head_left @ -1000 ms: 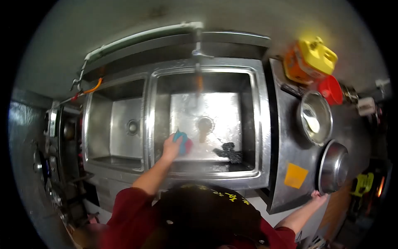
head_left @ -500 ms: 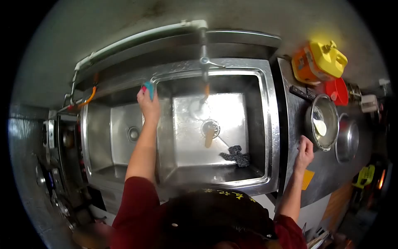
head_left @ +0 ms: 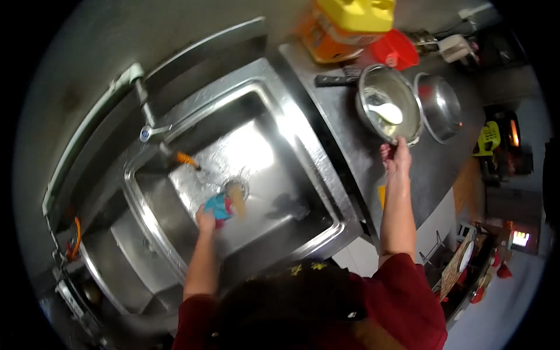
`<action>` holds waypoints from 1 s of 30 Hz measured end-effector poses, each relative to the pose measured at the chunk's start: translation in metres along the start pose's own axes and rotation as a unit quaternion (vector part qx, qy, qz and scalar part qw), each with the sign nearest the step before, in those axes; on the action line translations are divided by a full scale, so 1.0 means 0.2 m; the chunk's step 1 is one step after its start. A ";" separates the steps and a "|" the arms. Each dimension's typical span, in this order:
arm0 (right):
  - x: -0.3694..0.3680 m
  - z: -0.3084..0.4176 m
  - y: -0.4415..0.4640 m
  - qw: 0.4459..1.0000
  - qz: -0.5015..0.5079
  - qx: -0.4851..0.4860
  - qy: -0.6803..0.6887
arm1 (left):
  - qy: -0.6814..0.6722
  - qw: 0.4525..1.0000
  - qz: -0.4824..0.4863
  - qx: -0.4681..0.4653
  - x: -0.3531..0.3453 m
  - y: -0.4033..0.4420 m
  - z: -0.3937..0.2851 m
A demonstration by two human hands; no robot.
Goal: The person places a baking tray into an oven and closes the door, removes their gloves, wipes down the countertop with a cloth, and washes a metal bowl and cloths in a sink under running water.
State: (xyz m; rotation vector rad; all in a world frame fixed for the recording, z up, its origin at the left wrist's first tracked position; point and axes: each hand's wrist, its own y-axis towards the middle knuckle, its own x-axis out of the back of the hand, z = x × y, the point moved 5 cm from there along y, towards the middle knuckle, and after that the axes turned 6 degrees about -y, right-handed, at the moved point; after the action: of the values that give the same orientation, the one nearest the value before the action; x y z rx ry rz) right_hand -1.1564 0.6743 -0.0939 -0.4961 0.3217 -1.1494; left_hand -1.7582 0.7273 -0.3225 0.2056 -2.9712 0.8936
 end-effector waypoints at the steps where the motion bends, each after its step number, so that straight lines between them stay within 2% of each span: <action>1: 0.01 0.00 -0.05 0.999 -0.044 -0.001 0.007 | -0.058 0.997 -0.015 0.047 -0.01 -0.12 -0.10; 2: -0.01 0.04 -0.12 0.996 -0.084 0.000 0.013 | -0.121 0.988 -0.033 0.088 -0.08 -0.21 -0.24; 4: 0.02 0.07 -0.20 0.996 -0.052 0.063 0.025 | -0.177 0.977 -0.071 0.094 -0.02 -0.24 -0.26; 6: 0.06 0.09 -0.34 0.992 0.036 0.118 -0.024 | -0.116 0.986 -0.105 0.064 0.09 -0.22 -0.23; 8: -0.01 0.11 -0.56 0.982 0.134 0.117 -0.057 | -0.113 0.986 -0.116 0.041 0.17 -0.25 -0.24; 9: -0.03 0.07 -0.62 0.982 0.143 0.112 -0.059 | -0.028 0.992 -0.125 0.016 0.21 -0.25 -0.24; 10: -0.07 0.03 -0.68 0.973 0.180 0.101 -0.107 | 0.058 0.990 -0.130 -0.008 0.22 -0.28 -0.31; 11: -0.13 -0.01 -0.75 0.960 0.214 0.093 -0.154 | 0.033 0.986 -0.124 0.104 0.22 -0.33 -0.30; 12: -0.25 -0.07 -0.86 0.956 0.215 0.090 -0.178 | 0.033 0.986 -0.128 0.104 0.25 -0.33 -0.26; 13: -0.34 -0.18 -0.90 0.945 0.265 0.064 -0.181 | 0.079 0.988 -0.108 0.080 0.26 -0.33 -0.20; 14: -0.38 -0.33 -0.88 0.939 0.256 0.039 -0.226 | 0.124 0.987 -0.086 0.056 0.27 -0.33 -0.17; 16: -0.56 -0.65 -0.88 0.911 0.340 -0.031 -0.232 | 0.074 0.993 -0.063 0.066 0.24 -0.44 -0.19; 18: -0.76 -0.88 -0.89 0.892 0.353 -0.050 -0.278 | 0.118 0.981 -0.019 0.156 0.23 -0.48 -0.06; 21: -0.91 -1.32 -0.69 0.874 0.368 -0.092 -0.303 | 0.165 0.980 0.008 0.109 0.23 -0.57 0.00; 22: -0.95 -1.36 -0.71 0.852 0.396 -0.099 -0.329 | 0.164 0.980 0.006 0.111 0.23 -0.59 0.03; 24: -0.96 -1.46 -0.69 0.816 0.371 -0.145 -0.418 | 0.172 0.982 -0.031 0.074 0.23 -0.63 0.05; 25: -0.93 -1.47 -0.68 0.816 0.368 -0.149 -0.420 | 0.113 0.987 -0.020 0.115 0.23 -0.64 0.07; 26: -0.93 -1.43 -0.68 0.721 0.420 0.036 -0.549 | 0.113 0.986 -0.016 0.119 0.22 -0.65 0.08; 27: -0.93 -1.40 -0.70 0.580 0.446 0.220 -0.645 | 0.116 0.984 -0.045 0.129 0.20 -0.66 0.02; 28: -0.91 -1.23 -0.80 0.547 0.449 0.266 -0.654 | 0.119 0.981 -0.071 0.138 0.17 -0.66 -0.01; 29: -0.87 -1.09 -0.86 0.580 0.437 0.324 -0.607 | 0.119 0.982 -0.056 0.139 0.16 -0.64 0.01; 30: -0.81 -0.94 -0.89 0.608 0.417 0.380 -0.559 | 0.061 0.985 -0.060 0.151 0.17 -0.62 0.05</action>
State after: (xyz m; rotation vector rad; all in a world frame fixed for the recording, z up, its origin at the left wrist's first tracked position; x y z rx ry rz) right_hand -1.4504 0.7277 -0.1605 -0.1550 -0.9629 0.1652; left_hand -1.7748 0.6164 -0.2603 0.3204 -2.6679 1.2853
